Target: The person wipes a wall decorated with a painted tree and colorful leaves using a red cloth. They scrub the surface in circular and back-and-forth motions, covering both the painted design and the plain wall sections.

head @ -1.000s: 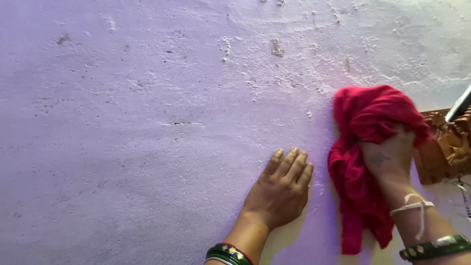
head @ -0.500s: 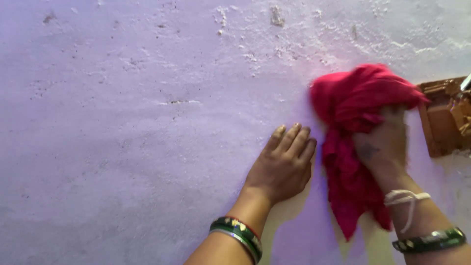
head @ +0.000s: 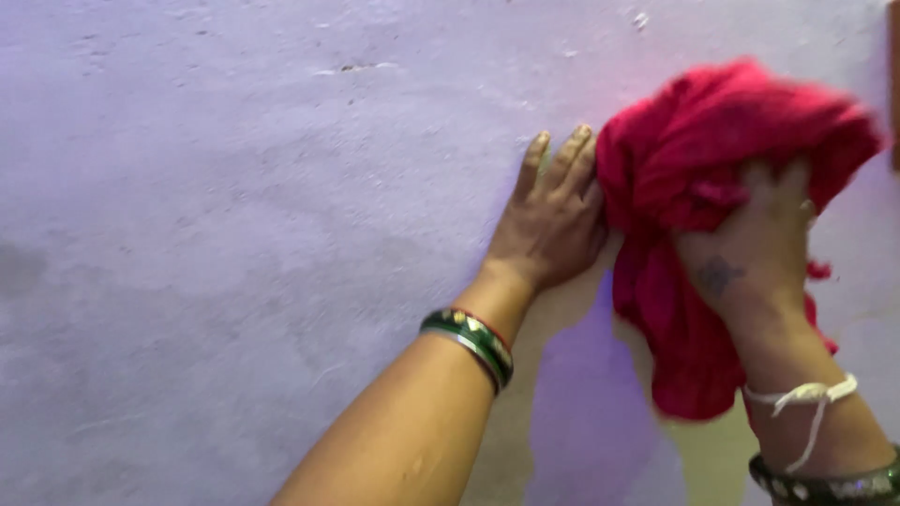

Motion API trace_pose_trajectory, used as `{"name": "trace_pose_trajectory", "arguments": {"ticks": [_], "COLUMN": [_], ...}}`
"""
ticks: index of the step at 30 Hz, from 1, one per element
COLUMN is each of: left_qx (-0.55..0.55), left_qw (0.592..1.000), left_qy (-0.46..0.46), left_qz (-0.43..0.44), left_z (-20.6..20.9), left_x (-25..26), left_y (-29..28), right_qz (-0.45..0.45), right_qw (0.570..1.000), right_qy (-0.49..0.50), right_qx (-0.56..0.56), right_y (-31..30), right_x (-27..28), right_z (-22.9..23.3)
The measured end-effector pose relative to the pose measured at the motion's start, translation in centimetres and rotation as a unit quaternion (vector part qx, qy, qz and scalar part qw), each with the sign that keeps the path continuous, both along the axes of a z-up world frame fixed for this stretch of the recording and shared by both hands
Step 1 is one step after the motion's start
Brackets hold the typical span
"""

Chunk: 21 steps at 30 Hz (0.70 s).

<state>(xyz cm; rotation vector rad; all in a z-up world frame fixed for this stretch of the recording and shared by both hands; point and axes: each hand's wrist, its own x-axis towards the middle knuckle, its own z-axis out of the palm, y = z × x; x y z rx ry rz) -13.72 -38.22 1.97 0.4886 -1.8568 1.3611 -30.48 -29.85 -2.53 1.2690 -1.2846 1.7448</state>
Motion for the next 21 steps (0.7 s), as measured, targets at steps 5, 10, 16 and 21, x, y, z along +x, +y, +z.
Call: {"name": "trace_pose_trajectory", "arguments": {"ticks": [5,10,16,21], "left_qx": [0.058,0.144,0.21,0.195], "left_qw": [0.995,0.972,0.953,0.95], "left_qy": [0.025,0.133,0.166,0.129], "left_qz": [0.081,0.128,0.14,0.207], "left_z": [-8.6,-14.6,-16.8,-17.1], "left_x": [5.6,10.9,12.5,13.0], "left_y": [3.2,6.3,7.0,7.0], "right_qz": [0.163,0.304,0.226,0.195], "right_qw": [0.983,0.951,0.97,0.972], "right_qy": [0.084,-0.007,0.076,0.126], "right_qx": [-0.014,0.062,-0.042,-0.04], "right_y": [1.6,2.9,3.0,2.9], "right_x": [5.3,7.4,9.8,12.0], "right_z": [-8.9,-11.8,-10.5,-11.3]}}
